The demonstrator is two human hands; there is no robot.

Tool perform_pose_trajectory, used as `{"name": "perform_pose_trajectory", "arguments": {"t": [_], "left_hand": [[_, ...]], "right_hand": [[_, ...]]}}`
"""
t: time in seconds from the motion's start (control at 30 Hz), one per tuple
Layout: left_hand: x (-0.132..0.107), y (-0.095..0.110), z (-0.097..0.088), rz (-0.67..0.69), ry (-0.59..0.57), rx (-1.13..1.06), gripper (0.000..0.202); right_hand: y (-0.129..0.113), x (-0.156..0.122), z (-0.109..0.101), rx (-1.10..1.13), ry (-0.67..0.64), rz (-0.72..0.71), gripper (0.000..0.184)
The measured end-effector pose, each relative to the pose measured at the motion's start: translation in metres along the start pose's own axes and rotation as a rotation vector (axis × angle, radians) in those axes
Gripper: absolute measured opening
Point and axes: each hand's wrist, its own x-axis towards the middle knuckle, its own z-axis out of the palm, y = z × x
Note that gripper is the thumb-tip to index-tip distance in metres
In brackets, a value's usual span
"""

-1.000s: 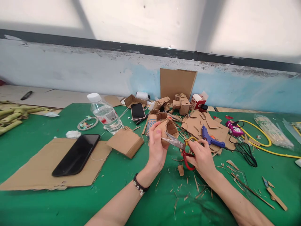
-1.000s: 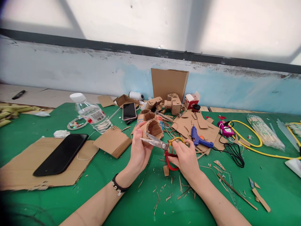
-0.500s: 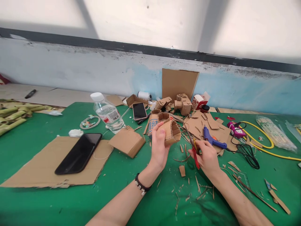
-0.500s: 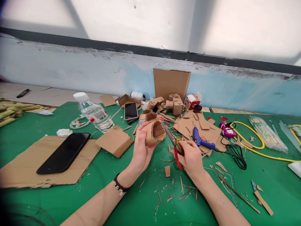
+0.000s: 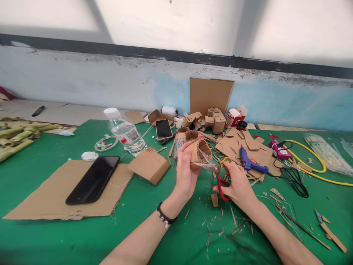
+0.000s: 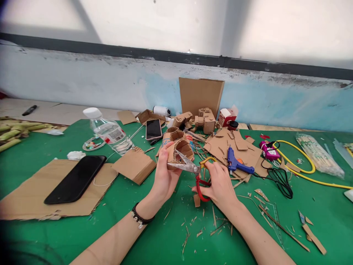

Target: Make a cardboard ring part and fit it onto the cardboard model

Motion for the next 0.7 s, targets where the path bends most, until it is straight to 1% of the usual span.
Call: {"name": "perform_pose_trajectory", "arguments": {"t": [0.07, 0.2, 0.3, 0.6, 0.7], "left_hand": [[0.000, 0.000, 0.000, 0.016, -0.002, 0.016, 0.058], [-0.001, -0.001, -0.001, 0.036, 0.002, 0.030, 0.056], [-0.001, -0.001, -0.001, 0.031, 0.006, 0.023, 0.055], [-0.001, -0.002, 0.000, -0.059, 0.004, 0.003, 0.056], [0.000, 0.000, 0.000, -0.079, 0.012, -0.009, 0.053]], "right_hand": [[0.000, 0.000, 0.000, -0.033, 0.011, -0.013, 0.062], [-0.004, 0.000, -0.004, -0.113, 0.025, -0.033, 0.040], [-0.007, 0.001, -0.008, -0.129, 0.029, -0.066, 0.030], [-0.004, 0.001, -0.014, -0.126, 0.052, -0.090, 0.018], [0.002, 0.000, -0.011, -0.057, 0.046, -0.049, 0.015]]}}
